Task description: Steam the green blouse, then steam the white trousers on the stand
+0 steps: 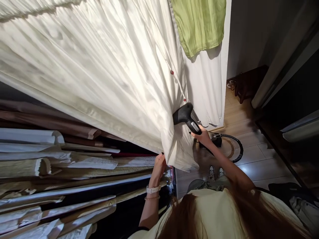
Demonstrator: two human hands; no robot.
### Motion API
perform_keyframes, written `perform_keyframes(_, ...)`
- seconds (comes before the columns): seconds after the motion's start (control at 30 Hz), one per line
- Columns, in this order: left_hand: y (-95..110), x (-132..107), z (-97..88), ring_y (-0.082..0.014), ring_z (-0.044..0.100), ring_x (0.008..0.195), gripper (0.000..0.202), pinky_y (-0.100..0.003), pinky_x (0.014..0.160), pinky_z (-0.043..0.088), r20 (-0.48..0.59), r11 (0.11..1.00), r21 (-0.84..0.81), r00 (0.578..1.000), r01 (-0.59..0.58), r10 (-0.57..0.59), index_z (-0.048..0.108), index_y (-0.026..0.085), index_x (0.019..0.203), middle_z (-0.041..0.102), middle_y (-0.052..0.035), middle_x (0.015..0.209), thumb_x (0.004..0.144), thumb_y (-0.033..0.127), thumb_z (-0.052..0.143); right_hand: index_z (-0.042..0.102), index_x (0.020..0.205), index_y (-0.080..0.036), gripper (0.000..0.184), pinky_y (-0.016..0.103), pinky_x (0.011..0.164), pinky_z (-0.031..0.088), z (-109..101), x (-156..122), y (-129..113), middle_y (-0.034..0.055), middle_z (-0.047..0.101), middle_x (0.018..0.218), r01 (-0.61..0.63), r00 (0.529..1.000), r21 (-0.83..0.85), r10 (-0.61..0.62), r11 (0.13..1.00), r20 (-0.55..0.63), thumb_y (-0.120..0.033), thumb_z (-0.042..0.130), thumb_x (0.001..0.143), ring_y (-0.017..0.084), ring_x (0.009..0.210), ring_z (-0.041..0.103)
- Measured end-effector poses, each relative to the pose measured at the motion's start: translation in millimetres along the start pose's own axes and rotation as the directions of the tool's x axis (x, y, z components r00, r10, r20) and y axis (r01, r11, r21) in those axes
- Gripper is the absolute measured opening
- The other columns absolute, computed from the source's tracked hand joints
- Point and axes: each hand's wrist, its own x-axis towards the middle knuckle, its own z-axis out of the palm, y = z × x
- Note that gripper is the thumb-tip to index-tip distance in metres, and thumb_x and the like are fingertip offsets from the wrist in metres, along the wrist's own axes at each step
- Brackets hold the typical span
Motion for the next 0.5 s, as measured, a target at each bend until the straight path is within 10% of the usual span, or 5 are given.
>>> perform_keyframes(0.27,-11.0,-7.0,0.7,-0.0140,0.052,0.069,0.032,-0.024,0.064,0.041,-0.284,0.929,0.152,0.886,-0.337,0.367,0.067,0.018,0.069,0.060,-0.0009,0.075,0.077,0.046,0.077,0.055,0.086,-0.023,0.035,0.027,0.060,0.047,16.8,8.5,-55.1,-0.0034,0.059,0.071,0.037,0.992,0.194,-0.059,0.980,0.108,-0.049,0.073,0.073,0.014,0.063,0.056)
perform_keyframes(0.5,-24.3,-11.0,0.5,-0.0168,0.058,0.079,0.031,-0.027,0.076,0.046,-0.517,0.918,0.199,0.760,-0.342,0.395,0.065,0.019,0.082,0.064,-0.0018,0.083,0.081,0.049,0.073,0.053,0.079,-0.024,0.030,0.027,0.059,0.042,19.7,-5.4,-19.3,-0.0052,0.055,0.066,-0.035,0.998,0.114,0.028,0.993,0.063,-0.045,0.072,0.072,0.014,0.060,0.054)
